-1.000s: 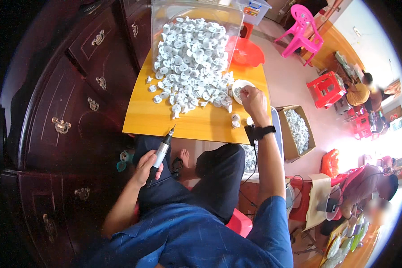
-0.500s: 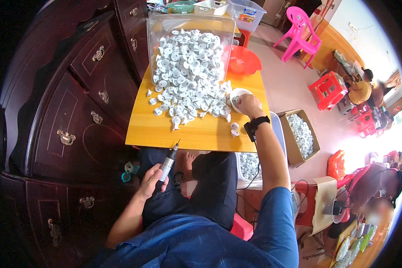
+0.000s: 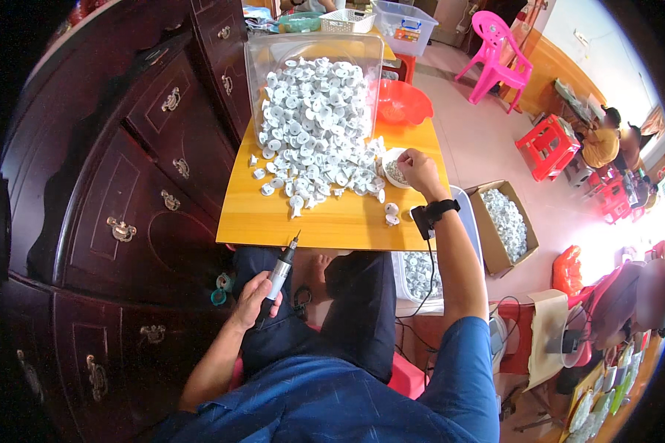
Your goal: Assembling small plastic components using a handheld tool.
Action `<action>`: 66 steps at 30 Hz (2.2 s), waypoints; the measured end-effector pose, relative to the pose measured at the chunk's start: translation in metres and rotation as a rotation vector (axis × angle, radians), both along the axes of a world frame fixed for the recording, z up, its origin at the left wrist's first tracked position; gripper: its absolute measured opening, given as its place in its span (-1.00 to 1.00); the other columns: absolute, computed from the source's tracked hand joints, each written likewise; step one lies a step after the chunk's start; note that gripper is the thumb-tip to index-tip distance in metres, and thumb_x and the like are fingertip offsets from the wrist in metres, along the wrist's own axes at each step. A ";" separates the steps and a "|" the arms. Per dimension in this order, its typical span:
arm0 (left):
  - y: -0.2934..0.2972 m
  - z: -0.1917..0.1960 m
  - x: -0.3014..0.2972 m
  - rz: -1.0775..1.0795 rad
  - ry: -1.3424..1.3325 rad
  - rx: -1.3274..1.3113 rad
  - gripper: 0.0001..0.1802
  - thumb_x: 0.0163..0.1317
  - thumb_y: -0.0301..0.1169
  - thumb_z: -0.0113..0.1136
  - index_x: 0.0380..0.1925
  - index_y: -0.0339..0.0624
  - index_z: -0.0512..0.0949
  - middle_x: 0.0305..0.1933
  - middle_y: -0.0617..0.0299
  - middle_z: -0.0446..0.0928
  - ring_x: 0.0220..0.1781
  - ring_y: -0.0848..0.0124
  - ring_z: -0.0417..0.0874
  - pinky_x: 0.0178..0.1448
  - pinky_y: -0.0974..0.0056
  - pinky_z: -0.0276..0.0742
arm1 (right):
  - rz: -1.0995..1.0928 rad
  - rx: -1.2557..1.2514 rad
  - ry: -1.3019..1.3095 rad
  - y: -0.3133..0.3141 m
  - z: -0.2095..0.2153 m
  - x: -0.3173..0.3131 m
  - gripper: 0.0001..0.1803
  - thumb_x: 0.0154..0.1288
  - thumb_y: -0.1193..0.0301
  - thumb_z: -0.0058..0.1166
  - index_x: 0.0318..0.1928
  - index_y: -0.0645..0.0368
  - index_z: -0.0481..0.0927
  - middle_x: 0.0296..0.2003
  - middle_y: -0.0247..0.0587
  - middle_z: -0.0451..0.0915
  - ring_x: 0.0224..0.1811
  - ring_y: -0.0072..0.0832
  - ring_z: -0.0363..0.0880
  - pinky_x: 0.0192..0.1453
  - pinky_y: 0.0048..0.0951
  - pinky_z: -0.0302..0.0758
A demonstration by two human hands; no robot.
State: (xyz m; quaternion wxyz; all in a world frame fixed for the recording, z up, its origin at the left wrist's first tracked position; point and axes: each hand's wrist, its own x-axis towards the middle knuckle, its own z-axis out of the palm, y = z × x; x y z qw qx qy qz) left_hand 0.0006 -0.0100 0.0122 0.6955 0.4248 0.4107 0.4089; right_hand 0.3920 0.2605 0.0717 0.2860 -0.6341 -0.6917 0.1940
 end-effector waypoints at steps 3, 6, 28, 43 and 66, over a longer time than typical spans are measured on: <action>-0.005 -0.002 0.000 0.013 0.004 0.021 -0.47 0.47 0.08 0.03 -0.02 -0.24 0.42 -0.43 0.22 0.49 -0.53 0.52 0.48 -0.42 0.43 0.45 | 0.060 -0.059 0.346 -0.019 0.013 -0.020 -0.91 0.28 0.44 0.15 -0.26 0.19 0.64 -0.48 -0.29 0.63 -0.44 -0.55 0.64 -0.34 -0.46 0.55; -0.006 -0.002 0.007 0.012 -0.012 0.020 -0.49 0.48 0.05 0.02 -0.02 -0.25 0.42 -0.43 0.22 0.49 -0.53 0.51 0.48 -0.42 0.42 0.45 | 0.267 -0.166 0.631 -0.040 0.005 -0.046 -0.93 0.42 0.44 0.09 -0.19 0.16 0.58 -0.40 -0.44 0.57 -0.42 -0.69 0.55 -0.27 -0.62 0.52; -0.005 0.003 -0.002 -0.014 0.016 0.059 -0.60 0.51 -0.10 0.00 0.02 -0.23 0.42 -0.39 0.24 0.49 -0.49 0.53 0.49 -0.36 0.41 0.45 | 0.334 -0.620 1.139 -0.127 -0.032 -0.173 -0.92 0.53 0.39 0.04 -0.07 0.09 0.48 -0.31 -0.48 0.49 -0.34 -0.67 0.53 -0.23 -0.64 0.51; -0.001 0.000 -0.001 -0.013 0.025 0.105 -0.61 0.49 -0.09 0.04 -0.06 -0.24 0.45 -0.42 0.30 0.46 -0.53 0.57 0.47 -0.41 0.44 0.41 | 0.346 -0.647 1.165 -0.130 -0.043 -0.175 -0.91 0.53 0.38 0.04 -0.08 0.09 0.49 -0.32 -0.48 0.49 -0.35 -0.70 0.50 -0.27 -0.69 0.46; 0.006 0.004 0.004 -0.017 0.099 0.021 -0.63 0.50 -0.12 0.00 0.00 -0.22 0.43 -0.40 0.24 0.48 -0.49 0.52 0.47 -0.39 0.42 0.42 | 0.263 -0.607 1.295 -0.138 -0.063 -0.174 -0.94 0.53 0.40 0.03 -0.09 0.07 0.50 -0.40 -0.47 0.52 -0.38 -0.68 0.54 -0.23 -0.63 0.52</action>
